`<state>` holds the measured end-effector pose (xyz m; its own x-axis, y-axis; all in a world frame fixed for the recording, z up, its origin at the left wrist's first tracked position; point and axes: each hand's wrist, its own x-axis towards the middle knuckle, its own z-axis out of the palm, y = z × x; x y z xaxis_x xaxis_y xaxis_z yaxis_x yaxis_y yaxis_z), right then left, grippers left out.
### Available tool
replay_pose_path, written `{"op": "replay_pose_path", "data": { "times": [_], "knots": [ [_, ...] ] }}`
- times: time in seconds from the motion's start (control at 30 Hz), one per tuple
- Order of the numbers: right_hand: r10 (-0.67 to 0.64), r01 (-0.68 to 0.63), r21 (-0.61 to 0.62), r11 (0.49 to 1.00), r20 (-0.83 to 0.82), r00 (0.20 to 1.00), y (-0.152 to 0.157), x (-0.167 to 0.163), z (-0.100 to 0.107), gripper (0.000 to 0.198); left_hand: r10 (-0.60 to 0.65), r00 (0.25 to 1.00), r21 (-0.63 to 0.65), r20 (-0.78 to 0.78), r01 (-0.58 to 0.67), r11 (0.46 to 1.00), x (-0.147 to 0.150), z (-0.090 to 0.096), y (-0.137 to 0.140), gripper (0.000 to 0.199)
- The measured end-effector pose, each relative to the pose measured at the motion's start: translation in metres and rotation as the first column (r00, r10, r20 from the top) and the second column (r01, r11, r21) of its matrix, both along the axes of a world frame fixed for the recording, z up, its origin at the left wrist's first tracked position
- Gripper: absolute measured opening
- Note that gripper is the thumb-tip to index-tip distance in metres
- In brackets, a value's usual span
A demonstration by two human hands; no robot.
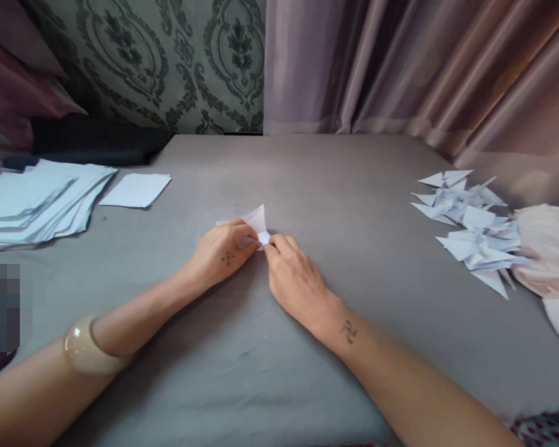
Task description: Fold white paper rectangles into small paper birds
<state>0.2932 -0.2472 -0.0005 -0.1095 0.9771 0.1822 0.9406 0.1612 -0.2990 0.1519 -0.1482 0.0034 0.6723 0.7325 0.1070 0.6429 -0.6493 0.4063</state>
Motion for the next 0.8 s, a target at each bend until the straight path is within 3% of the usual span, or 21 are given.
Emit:
{"op": "replay_pose_path", "data": {
  "times": [0.6,0.8],
  "knots": [
    [0.018,-0.019,0.006,1.000,0.176,0.984,-0.008,-0.010,0.006,0.030,-0.016,0.999,-0.072,-0.044,0.012,0.997,-0.002,0.008,0.000,0.025],
    [-0.054,0.055,-0.002,0.998,0.159,0.986,-0.011,-0.008,0.007,0.024,-0.035,0.998,-0.079,-0.052,0.031,0.996,-0.006,0.011,0.001,0.029]
  ]
}}
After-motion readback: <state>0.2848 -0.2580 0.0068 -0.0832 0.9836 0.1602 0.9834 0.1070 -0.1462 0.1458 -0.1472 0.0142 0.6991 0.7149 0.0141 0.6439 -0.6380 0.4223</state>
